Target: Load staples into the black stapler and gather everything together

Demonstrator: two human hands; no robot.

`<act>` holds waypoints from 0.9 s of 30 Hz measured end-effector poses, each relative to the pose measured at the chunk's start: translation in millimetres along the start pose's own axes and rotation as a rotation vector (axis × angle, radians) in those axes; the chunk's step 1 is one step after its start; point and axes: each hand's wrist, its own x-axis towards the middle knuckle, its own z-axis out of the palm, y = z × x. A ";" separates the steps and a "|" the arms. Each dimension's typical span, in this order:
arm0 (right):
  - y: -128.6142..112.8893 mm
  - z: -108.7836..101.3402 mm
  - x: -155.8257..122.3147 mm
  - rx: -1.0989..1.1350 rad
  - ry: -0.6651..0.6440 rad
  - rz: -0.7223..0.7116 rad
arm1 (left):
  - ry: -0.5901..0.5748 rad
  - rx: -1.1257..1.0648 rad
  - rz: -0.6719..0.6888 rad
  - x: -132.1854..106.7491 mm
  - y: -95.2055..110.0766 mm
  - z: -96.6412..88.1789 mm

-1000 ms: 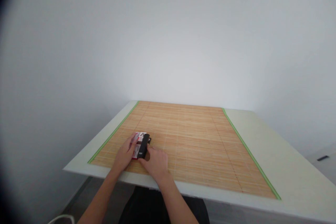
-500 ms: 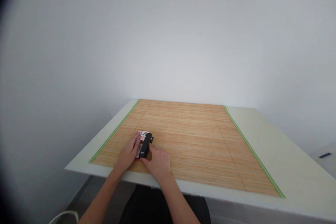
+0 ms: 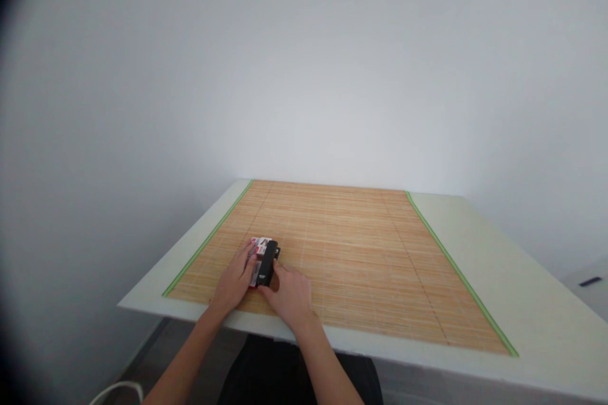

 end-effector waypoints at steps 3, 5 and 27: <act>1.5 1.1 0.2 -0.006 -0.003 0.002 | 0.004 -0.008 -0.005 -0.5 0.4 -0.9; 2.3 1.7 0.5 -0.007 -0.006 0.002 | 0.004 -0.016 -0.008 -1.0 1.5 -1.1; 168.5 -92.3 -47.4 -0.380 0.161 0.186 | -0.176 0.037 0.305 -40.5 168.5 45.0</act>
